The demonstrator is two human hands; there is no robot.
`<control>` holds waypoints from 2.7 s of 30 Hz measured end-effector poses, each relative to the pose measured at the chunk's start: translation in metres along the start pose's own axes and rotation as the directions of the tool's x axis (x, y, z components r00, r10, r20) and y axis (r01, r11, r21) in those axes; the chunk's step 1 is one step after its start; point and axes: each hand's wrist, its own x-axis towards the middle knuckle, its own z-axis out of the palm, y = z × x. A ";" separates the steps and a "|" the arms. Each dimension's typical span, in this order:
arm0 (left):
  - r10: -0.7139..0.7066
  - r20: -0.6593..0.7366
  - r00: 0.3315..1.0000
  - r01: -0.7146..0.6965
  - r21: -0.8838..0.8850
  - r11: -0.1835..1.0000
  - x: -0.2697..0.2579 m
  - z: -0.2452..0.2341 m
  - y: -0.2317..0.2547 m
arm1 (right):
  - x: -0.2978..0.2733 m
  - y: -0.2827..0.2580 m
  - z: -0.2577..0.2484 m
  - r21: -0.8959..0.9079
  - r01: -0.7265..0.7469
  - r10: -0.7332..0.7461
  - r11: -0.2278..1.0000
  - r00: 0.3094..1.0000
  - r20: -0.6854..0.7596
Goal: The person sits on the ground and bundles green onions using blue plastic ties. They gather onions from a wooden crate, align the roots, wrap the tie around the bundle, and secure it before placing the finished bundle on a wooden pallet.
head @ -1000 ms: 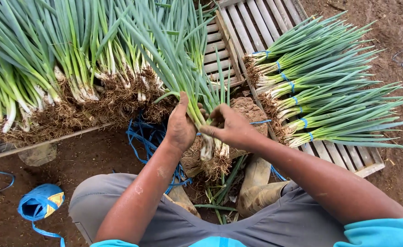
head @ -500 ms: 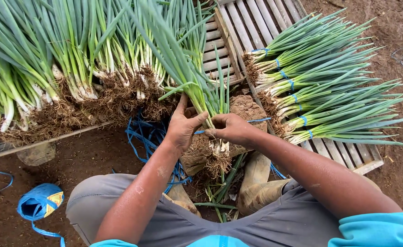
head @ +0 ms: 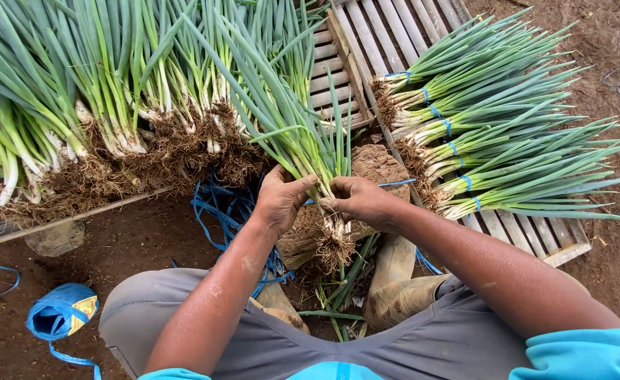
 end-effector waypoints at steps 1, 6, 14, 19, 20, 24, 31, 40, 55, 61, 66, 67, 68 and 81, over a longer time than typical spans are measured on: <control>0.000 -0.001 1.000 0.000 0.000 1.000 -0.007 0.006 0.007 | 0.004 0.005 -0.002 0.000 0.000 0.000 1.000 1.000 0.001; -0.058 -0.091 0.994 0.047 -0.112 0.993 -0.007 0.002 0.013 | 0.026 0.040 -0.018 0.042 -0.041 0.044 0.998 0.997 -0.057; -0.036 -0.119 0.992 -0.017 -0.417 0.909 0.004 -0.007 0.026 | 0.044 0.049 -0.040 0.089 -0.107 0.123 0.990 0.975 -0.188; 0.025 -0.146 0.989 -0.095 -0.498 0.862 0.006 -0.015 0.045 | 0.065 0.075 -0.077 0.132 -0.164 0.197 0.977 0.938 -0.287; 0.051 -0.151 0.987 -0.118 -0.479 0.870 0.006 -0.016 0.049 | 0.065 0.078 -0.083 0.155 -0.159 0.201 0.975 0.927 -0.316; 0.084 -0.111 0.990 -0.122 -0.413 0.903 0.002 -0.018 0.056 | 0.050 0.052 -0.085 0.236 -0.132 0.201 0.963 0.933 -0.298; -0.090 0.100 0.991 0.122 -0.400 0.908 -0.002 -0.004 0.030 | 0.018 0.008 -0.046 0.112 -0.065 0.083 0.992 0.982 -0.168; -0.016 0.231 0.973 0.124 -0.462 0.878 -0.013 0.009 0.021 | -0.008 -0.017 0.000 -0.387 0.009 0.023 0.922 0.997 0.078; 0.102 0.312 0.945 0.057 -0.461 0.886 -0.021 0.009 0.038 | 0.014 0.023 -0.023 -0.021 -0.024 0.029 0.999 0.971 0.239; 0.136 0.386 0.912 0.056 -0.446 0.893 -0.022 0.007 0.038 | 0.020 0.045 -0.021 0.213 -0.008 -0.056 0.977 0.955 0.292; 0.125 0.374 0.919 0.055 -0.437 0.898 -0.021 0.007 0.039 | 0.013 0.023 -0.027 -0.141 0.067 -0.037 0.988 0.978 0.205; 0.126 0.375 0.919 0.055 -0.437 0.898 -0.021 0.009 0.040 | 0.013 0.016 -0.025 -0.142 0.068 -0.038 0.988 0.978 0.205; 0.119 0.349 0.929 0.034 -0.402 0.915 -0.022 0.010 0.041 | 0.012 0.009 -0.022 -0.275 0.106 -0.082 0.956 0.992 0.095; 0.046 0.068 0.997 -0.058 0.184 0.981 -0.029 0.014 -0.022 | 0.016 -0.003 -0.005 -0.332 0.266 -0.330 0.905 0.931 -0.154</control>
